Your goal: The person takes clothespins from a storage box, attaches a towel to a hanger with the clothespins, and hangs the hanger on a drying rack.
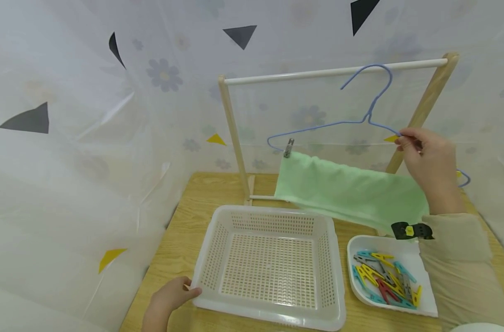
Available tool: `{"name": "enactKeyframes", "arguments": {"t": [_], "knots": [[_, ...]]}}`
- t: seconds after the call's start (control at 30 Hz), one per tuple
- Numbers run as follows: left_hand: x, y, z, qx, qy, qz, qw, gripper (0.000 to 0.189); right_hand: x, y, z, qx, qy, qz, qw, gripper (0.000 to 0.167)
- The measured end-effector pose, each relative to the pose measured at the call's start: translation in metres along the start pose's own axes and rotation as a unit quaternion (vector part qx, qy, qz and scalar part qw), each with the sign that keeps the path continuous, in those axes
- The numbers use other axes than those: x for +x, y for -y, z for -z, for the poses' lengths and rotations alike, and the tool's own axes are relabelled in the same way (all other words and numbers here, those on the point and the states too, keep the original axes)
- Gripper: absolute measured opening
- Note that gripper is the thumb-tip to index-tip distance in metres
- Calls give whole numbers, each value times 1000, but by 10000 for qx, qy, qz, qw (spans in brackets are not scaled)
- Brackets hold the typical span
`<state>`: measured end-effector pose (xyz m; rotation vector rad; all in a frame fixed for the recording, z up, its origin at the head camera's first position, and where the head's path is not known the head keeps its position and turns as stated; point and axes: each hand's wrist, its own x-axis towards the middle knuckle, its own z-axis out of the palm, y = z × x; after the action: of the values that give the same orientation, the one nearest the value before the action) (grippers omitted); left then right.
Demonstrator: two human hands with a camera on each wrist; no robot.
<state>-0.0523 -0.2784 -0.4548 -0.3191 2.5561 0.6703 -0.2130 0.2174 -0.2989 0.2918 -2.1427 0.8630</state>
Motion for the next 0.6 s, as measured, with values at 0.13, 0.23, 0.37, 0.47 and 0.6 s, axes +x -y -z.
{"name": "enactKeyframes", "arguments": {"t": [0.13,0.23,0.37,0.47,0.6], "knots": [[0,1,-1,-48,-19,-9,10000,48,0,-2,-1,-174,64,7,9998,16],[-1,1,-2,-74,-55,-53,9999,48,0,-4,-3,-329,105,38,9994,16],[-2,2,-3,-106,-59,-39,9999,47,1,-6,-6,-445,72,132,9989,16],[-2,3,-3,-122,-61,-28,9999,46,2,-7,-6,-454,46,95,9989,16],[-3,3,-3,-130,-98,-45,9999,47,3,-7,-7,-473,56,-27,9989,17]]}}
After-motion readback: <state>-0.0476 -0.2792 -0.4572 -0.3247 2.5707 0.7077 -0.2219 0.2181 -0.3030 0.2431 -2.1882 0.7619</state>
